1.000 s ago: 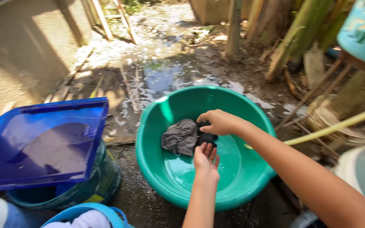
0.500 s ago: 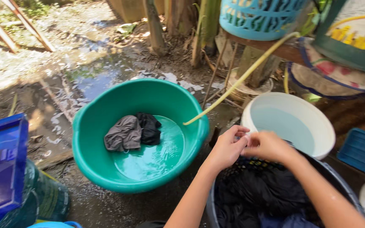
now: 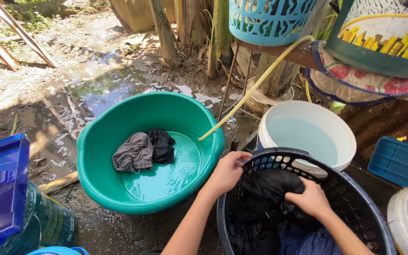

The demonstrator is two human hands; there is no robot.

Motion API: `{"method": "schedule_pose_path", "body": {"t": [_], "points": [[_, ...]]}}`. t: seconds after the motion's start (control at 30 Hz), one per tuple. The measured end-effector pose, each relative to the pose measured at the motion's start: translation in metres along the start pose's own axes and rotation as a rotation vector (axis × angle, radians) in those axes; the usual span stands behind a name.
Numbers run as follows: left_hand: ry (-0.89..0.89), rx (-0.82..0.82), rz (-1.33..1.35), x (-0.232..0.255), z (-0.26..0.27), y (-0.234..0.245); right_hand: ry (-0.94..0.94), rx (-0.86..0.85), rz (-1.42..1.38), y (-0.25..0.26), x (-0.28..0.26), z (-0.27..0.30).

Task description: The person washes clothes by hand in a green basin filled with soapy water, wrings them, and places them into a black basket.

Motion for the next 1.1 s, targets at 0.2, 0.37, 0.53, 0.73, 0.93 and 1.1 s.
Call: {"method": "schedule_pose_path", "body": {"t": [0.2, 0.37, 0.53, 0.73, 0.93, 1.1], "points": [[-0.167, 0.356, -0.148, -0.025, -0.015, 0.043, 0.267, 0.141, -0.855, 0.102, -0.083, -0.010], [0.223, 0.414, 0.576, -0.068, -0.034, 0.083, 0.554, 0.123, -1.051, 0.161, -0.235, -0.047], [0.419, 0.648, 1.011, -0.121, -0.010, 0.141, 0.946, 0.165, -0.612, 0.127, -0.388, -0.117], [0.495, 0.643, 1.290, -0.183, -0.002, 0.166, 0.529, 0.210, 0.111, -0.029, -0.435, -0.224], [0.478, 0.571, 1.399, -0.175, -0.008, 0.159, 0.623, -0.123, -0.088, -0.139, -0.396, -0.220], [0.484, 0.401, 1.355, -0.133, -0.019, 0.129, 0.836, -0.128, -0.455, -0.054, -0.310, -0.145]]}}
Point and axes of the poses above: each hand's wrist, its own z-axis away from the middle knuckle, its own y-axis out of the back of the hand, x = y × z, the point moved 6 cm from there along -z, towards the middle knuckle, and after that the axes turned 11 degrees about y, right-handed, at the moved point
